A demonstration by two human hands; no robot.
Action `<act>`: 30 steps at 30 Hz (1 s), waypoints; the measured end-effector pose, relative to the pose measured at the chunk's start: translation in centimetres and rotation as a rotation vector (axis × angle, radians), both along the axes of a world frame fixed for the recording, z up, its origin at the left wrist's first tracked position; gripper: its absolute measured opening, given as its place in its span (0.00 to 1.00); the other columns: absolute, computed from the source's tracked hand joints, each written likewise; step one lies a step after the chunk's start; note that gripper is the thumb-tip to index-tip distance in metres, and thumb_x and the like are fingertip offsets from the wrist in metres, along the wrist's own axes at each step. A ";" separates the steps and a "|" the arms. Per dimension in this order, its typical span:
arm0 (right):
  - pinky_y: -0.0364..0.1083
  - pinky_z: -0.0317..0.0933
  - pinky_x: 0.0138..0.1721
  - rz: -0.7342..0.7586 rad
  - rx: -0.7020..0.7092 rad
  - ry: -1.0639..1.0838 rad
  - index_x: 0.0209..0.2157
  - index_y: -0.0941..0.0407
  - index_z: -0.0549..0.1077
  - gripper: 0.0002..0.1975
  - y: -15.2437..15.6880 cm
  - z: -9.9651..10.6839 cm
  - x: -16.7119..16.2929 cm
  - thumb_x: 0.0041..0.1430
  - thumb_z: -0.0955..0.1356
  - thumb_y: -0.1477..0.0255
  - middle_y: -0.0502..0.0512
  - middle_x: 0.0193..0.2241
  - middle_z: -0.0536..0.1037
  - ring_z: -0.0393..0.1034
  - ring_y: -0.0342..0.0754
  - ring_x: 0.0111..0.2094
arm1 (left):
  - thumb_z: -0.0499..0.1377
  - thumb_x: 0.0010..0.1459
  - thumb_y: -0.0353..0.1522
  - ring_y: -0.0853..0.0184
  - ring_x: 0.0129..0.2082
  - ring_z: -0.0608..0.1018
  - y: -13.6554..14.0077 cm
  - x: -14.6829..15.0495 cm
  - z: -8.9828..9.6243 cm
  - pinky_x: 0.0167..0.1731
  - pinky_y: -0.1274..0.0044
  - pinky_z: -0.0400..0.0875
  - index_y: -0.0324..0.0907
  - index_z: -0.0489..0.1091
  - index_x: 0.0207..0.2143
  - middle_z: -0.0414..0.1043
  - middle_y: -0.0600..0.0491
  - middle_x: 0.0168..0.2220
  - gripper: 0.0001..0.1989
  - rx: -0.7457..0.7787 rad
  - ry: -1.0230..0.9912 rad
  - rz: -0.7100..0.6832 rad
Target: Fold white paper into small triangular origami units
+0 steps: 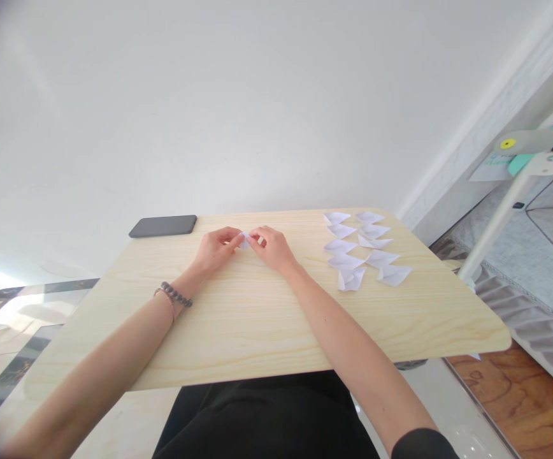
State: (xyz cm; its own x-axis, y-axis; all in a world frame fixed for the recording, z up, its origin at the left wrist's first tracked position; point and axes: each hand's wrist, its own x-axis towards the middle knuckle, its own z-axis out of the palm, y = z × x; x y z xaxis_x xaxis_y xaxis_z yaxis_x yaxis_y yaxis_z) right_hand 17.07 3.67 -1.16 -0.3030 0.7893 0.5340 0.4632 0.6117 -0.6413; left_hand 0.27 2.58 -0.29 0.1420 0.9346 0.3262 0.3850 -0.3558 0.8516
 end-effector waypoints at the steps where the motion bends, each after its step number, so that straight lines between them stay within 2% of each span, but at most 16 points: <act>1: 0.41 0.58 0.29 -0.016 0.016 -0.017 0.31 0.57 0.70 0.10 0.0 0.0 0.0 0.55 0.61 0.67 0.53 0.30 0.72 0.63 0.39 0.24 | 0.55 0.51 0.42 0.66 0.31 0.74 -0.1 0.1 0.1 0.32 0.77 0.67 0.40 0.72 0.33 0.74 0.50 0.32 0.16 0.031 0.041 0.010; 7: 0.41 0.58 0.31 -0.088 0.089 -0.122 0.31 0.56 0.70 0.07 -0.2 0.2 -0.1 0.54 0.61 0.71 0.51 0.31 0.73 0.63 0.38 0.22 | 0.51 0.53 0.39 0.67 0.32 0.75 -0.8 0.5 0.5 0.34 0.79 0.67 0.43 0.73 0.33 0.75 0.54 0.32 0.14 0.143 0.309 0.039; 10: 0.40 0.57 0.31 -0.106 0.120 -0.160 0.29 0.55 0.70 0.06 -0.4 0.3 -0.2 0.53 0.61 0.72 0.50 0.30 0.73 0.63 0.38 0.22 | 0.51 0.53 0.39 0.68 0.32 0.75 -1.0 0.5 0.5 0.35 0.80 0.67 0.45 0.72 0.35 0.75 0.55 0.32 0.12 0.165 0.355 0.063; 17: 0.40 0.58 0.30 -0.133 0.125 -0.164 0.27 0.55 0.70 0.06 -0.6 0.6 -0.5 0.52 0.62 0.73 0.49 0.29 0.73 0.65 0.38 0.22 | 0.53 0.52 0.38 0.68 0.32 0.76 -0.9 0.6 0.7 0.33 0.81 0.68 0.43 0.71 0.31 0.75 0.55 0.30 0.11 0.129 0.265 0.092; 30: 0.41 0.61 0.30 -0.154 0.101 -0.014 0.27 0.56 0.71 0.06 -0.6 0.5 -1.1 0.51 0.62 0.72 0.50 0.27 0.75 0.68 0.40 0.23 | 0.54 0.50 0.38 0.68 0.30 0.76 -1.0 1.1 0.9 0.34 0.80 0.68 0.39 0.73 0.31 0.76 0.52 0.28 0.13 0.091 0.171 0.166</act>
